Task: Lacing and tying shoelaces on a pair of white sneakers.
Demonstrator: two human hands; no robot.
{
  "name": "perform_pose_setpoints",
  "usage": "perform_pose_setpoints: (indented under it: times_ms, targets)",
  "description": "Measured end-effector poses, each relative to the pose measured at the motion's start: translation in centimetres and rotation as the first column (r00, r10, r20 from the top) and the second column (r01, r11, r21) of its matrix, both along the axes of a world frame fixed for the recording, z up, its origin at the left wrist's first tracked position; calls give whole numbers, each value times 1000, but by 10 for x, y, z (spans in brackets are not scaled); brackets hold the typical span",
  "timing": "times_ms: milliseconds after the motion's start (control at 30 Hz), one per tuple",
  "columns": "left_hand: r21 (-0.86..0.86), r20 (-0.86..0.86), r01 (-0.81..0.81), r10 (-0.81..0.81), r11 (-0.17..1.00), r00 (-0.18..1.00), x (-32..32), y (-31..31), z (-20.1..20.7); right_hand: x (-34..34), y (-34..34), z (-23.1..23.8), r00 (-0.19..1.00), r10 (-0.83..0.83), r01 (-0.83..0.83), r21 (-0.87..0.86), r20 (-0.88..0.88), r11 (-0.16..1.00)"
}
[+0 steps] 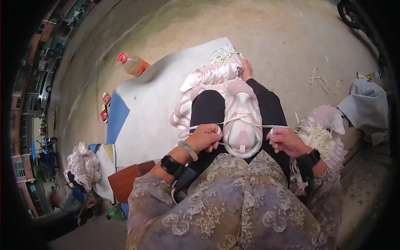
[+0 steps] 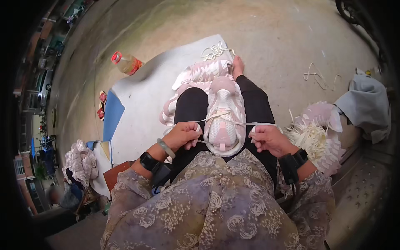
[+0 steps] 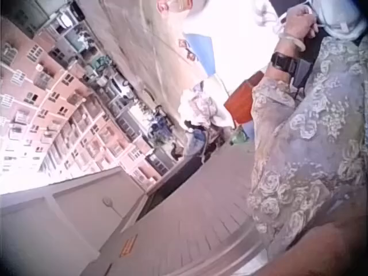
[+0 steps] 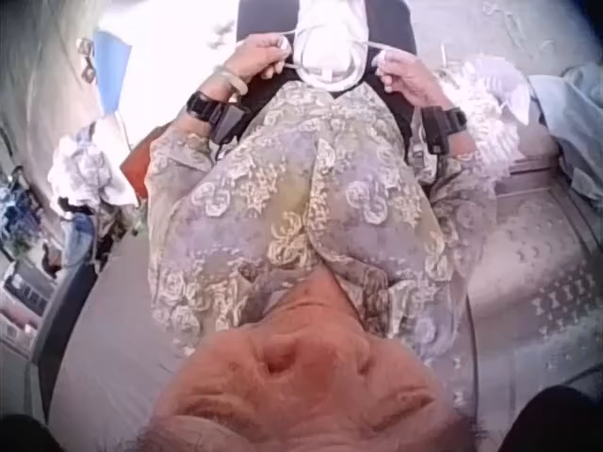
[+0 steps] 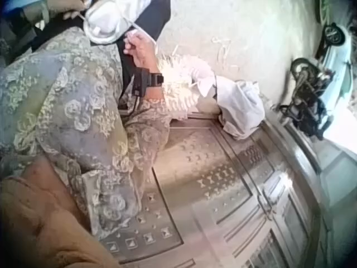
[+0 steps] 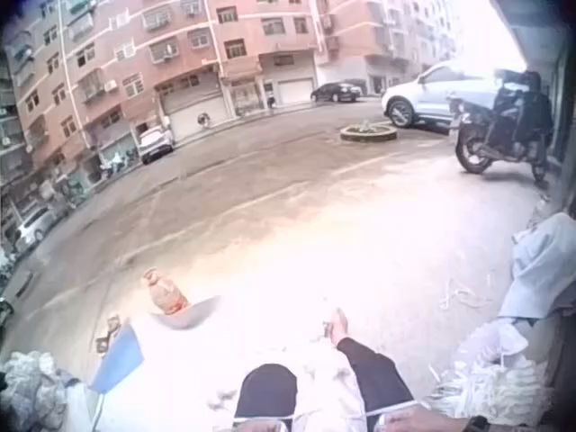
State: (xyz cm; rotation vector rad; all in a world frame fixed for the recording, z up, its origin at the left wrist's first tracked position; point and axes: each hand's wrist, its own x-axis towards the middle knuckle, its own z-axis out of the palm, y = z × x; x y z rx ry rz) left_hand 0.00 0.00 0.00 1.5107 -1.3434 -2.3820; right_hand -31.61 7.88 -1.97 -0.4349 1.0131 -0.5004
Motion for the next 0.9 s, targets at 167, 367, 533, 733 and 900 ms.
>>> perform_pose_setpoints:
  times_ms: [167, 367, 533, 733, 900]
  targets:
    - [-256, 5, -236, 246, 937, 969, -41, -16, -11, 35, -28, 5, 965, -260, 245, -201, -47, 948]
    - [-260, -60, -416, 415, 872, 908, -55, -39, -20, 40, -59, -20, 895, -445, 435, -294, 34, 851]
    - [-327, -113, -433, 420, 840, 900, -47, -22, -15, 47, -45, -15, 883, -455, 398, -331, -116, 856]
    - [-186, -206, -512, 476, 839, 855, -49, -10, -18, 53, -48, -9, 865, -470, 358, -441, -174, 823]
    - [-223, -191, -460, 425, 859, 885, -42, -9, -19, 54, -47, -9, 870, -445, 324, -435, -213, 840]
